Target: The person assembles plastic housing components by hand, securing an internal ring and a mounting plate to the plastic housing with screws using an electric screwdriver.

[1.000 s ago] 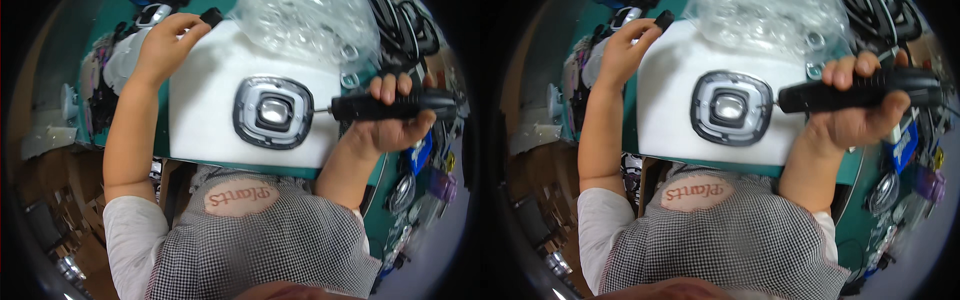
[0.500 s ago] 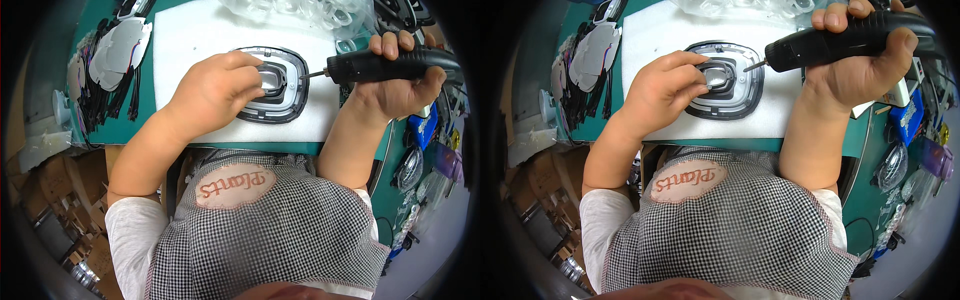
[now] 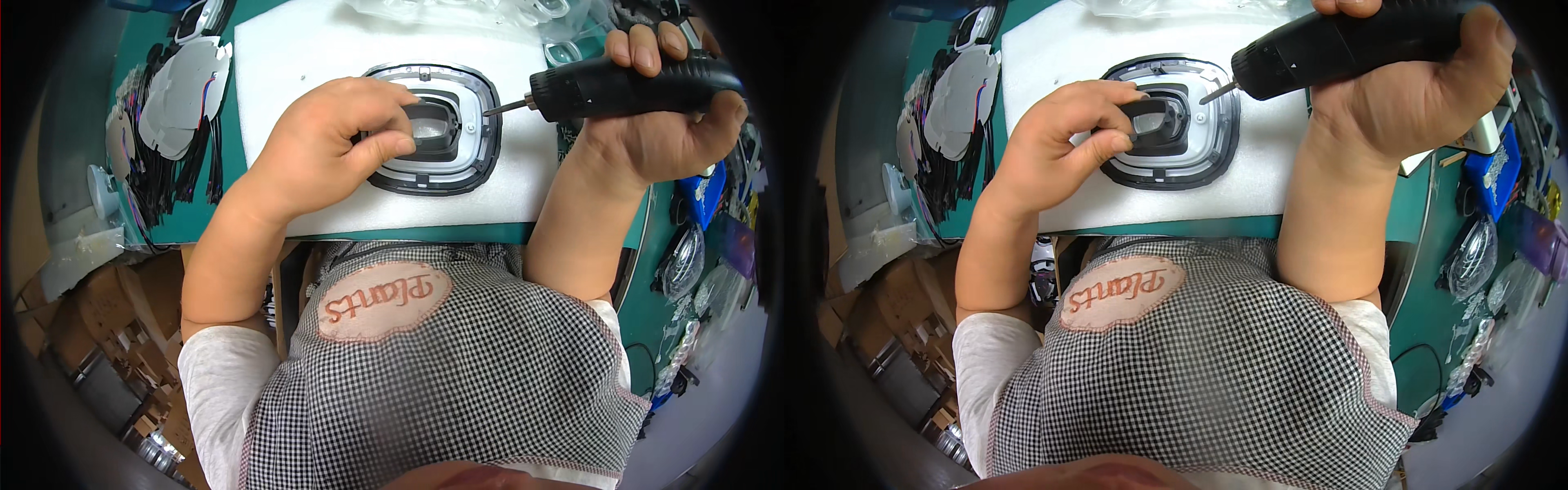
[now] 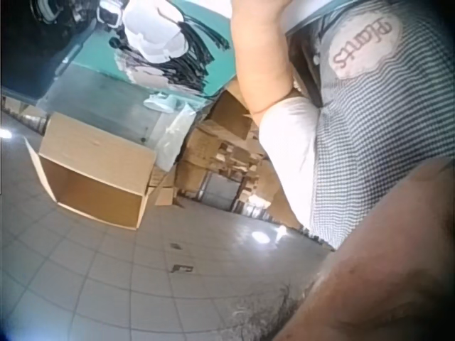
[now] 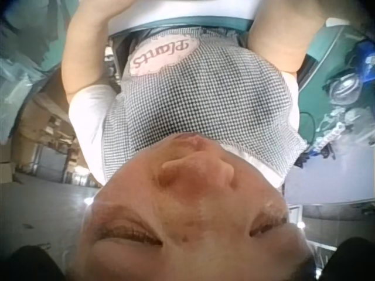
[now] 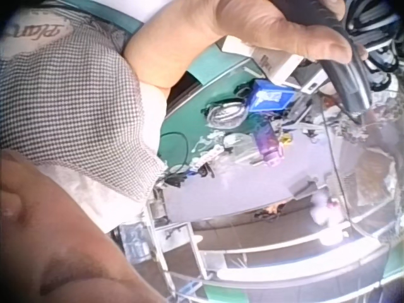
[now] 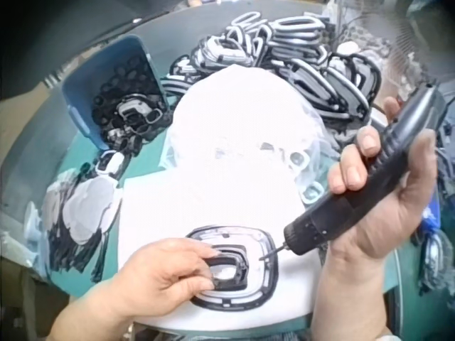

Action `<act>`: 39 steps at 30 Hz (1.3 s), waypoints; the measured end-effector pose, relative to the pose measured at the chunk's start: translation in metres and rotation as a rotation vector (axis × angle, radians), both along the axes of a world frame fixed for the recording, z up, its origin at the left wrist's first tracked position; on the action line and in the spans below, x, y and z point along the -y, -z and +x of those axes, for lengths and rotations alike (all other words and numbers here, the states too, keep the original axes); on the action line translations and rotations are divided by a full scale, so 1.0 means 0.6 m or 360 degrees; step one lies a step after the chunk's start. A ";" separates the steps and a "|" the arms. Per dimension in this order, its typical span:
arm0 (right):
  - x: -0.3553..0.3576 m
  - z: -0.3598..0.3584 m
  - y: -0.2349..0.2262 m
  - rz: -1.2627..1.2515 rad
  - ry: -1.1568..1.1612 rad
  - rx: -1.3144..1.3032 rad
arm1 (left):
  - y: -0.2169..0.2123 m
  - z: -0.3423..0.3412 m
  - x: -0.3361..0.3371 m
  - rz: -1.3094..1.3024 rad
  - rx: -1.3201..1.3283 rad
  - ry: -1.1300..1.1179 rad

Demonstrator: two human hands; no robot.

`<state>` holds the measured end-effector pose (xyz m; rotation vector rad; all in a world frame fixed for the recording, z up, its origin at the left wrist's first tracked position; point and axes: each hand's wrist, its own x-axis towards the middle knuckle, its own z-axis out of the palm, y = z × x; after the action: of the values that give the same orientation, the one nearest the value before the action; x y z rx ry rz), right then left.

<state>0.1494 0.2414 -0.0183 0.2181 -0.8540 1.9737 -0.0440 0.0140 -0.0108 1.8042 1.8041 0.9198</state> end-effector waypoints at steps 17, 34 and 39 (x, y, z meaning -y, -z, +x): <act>0.004 -0.003 0.015 -0.0071 0.0011 -0.0080 | 0.007 0.039 -0.003 0.0068 -0.0901 -0.0020; 0.018 0.001 -0.005 0.0015 0.0260 0.0127 | -0.001 -0.029 0.052 0.0359 -0.0624 -0.0452; 0.014 -0.002 -0.004 0.0173 0.0136 0.0010 | 0.004 -0.191 0.122 -0.0124 -0.1206 -0.1570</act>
<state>0.1479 0.2328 -0.0161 0.2352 -0.9604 1.8516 -0.1587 -0.0589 -0.0129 1.2078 3.2793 0.4050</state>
